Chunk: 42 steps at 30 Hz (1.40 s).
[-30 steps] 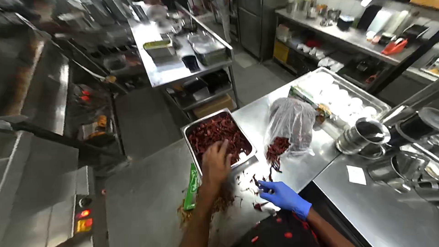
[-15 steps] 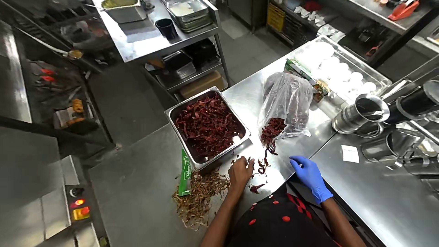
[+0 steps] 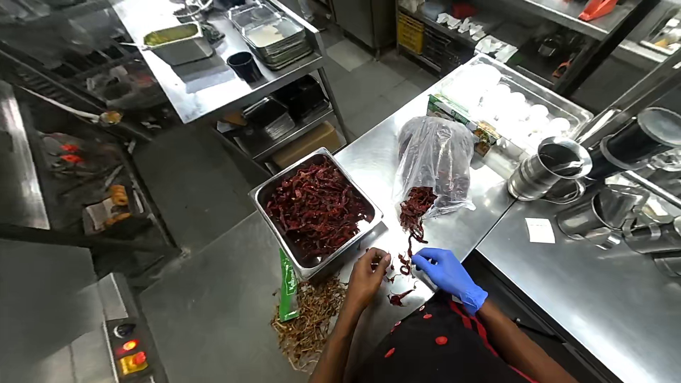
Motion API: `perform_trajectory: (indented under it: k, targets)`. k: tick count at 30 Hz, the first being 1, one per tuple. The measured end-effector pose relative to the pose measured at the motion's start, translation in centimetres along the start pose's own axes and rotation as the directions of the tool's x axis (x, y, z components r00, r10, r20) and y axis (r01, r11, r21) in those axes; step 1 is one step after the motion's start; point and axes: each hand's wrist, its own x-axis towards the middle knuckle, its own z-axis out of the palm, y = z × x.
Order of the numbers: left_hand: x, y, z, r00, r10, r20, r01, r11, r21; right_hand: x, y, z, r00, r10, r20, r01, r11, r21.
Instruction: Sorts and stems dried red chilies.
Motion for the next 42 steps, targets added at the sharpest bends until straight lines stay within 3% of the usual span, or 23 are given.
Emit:
perform_trajectory:
  k: [4,7,13,19,24,26,27,29,30,31,32,34,36,37,38,40,41,42]
  targets:
    - [-2.5,3.5,0.9,0.955,0.289,-0.074,-0.273,0.946,0.173,1.2,-2.7,1.1,0.985,0.082,0.154,-0.109,0.978,0.178]
    - [-3.2,4.6,1.6,0.894,0.426,-0.140,-0.393,0.894,0.214,1.7,-3.9,1.9,0.990,0.081,0.114,-0.108,0.959,0.263]
    - [-3.9,5.9,2.9,0.833,0.459,-0.310,-0.398,0.885,0.240,1.6,-4.9,1.6,0.996,0.085,-0.028,-0.074,0.960,0.269]
    - [-4.1,6.7,3.3,0.773,0.512,-0.374,-0.381,0.847,0.371,1.4,-5.3,1.4,0.990,0.142,0.002,-0.136,0.941,0.309]
    - [-4.2,7.2,3.2,0.786,0.493,-0.373,-0.394,0.865,0.313,1.3,-5.5,1.6,0.997,0.082,0.011,-0.077,0.868,0.491]
    - [-4.2,7.4,3.0,0.795,0.488,-0.360,-0.358,0.857,0.371,1.1,-5.6,2.0,0.997,0.034,-0.072,0.000,0.904,0.427]
    - [-4.1,7.6,2.8,0.816,0.465,-0.343,-0.333,0.864,0.378,1.0,-5.7,2.3,0.987,-0.029,-0.158,0.077,0.949,0.304]
    - [-3.7,7.9,1.9,0.914,0.314,-0.257,-0.277,0.946,0.170,0.9,-5.5,2.6,0.908,-0.269,-0.322,0.263,0.963,-0.061]
    - [-3.5,8.0,1.2,0.965,0.196,-0.175,-0.214,0.973,-0.087,0.9,-5.4,2.5,0.861,-0.368,-0.352,0.333,0.930,-0.158]
    - [-3.2,8.0,0.8,0.991,0.106,-0.085,-0.130,0.921,-0.366,0.9,-5.5,2.3,0.840,-0.410,-0.356,0.377,0.912,-0.163]
    - [-2.9,7.8,0.7,0.998,0.060,0.003,-0.048,0.817,-0.575,0.9,-5.7,2.0,0.851,-0.394,-0.347,0.393,0.916,-0.077]
    - [-2.7,7.3,1.2,0.991,0.038,0.126,0.082,0.571,-0.817,0.7,-6.2,1.7,0.932,-0.221,-0.287,0.310,0.897,0.315]
    - [-2.7,7.1,2.0,0.985,0.036,0.168,0.141,0.384,-0.912,0.9,-6.1,1.4,0.988,-0.063,-0.139,0.142,0.708,0.692]
    - [-2.8,7.2,2.4,0.988,0.027,0.151,0.132,0.359,-0.924,1.1,-5.8,1.2,0.997,-0.042,-0.062,0.075,0.593,0.802]
    - [-2.8,7.2,2.6,0.994,0.015,0.109,0.095,0.391,-0.915,1.3,-5.3,1.0,0.999,-0.050,0.011,0.015,0.497,0.868]
    - [-2.7,7.4,2.2,0.998,0.032,-0.053,-0.061,0.654,-0.754,1.6,-4.5,0.8,0.991,-0.075,0.106,-0.061,0.451,0.890]
    - [-2.4,7.3,1.3,0.988,0.075,-0.138,-0.141,0.813,-0.565,1.6,-4.3,0.8,0.992,-0.056,0.112,-0.062,0.557,0.829]
    - [-2.0,7.2,0.0,0.972,0.125,-0.198,-0.185,0.929,-0.321,1.5,-4.1,0.8,0.995,-0.020,0.099,-0.053,0.730,0.681]
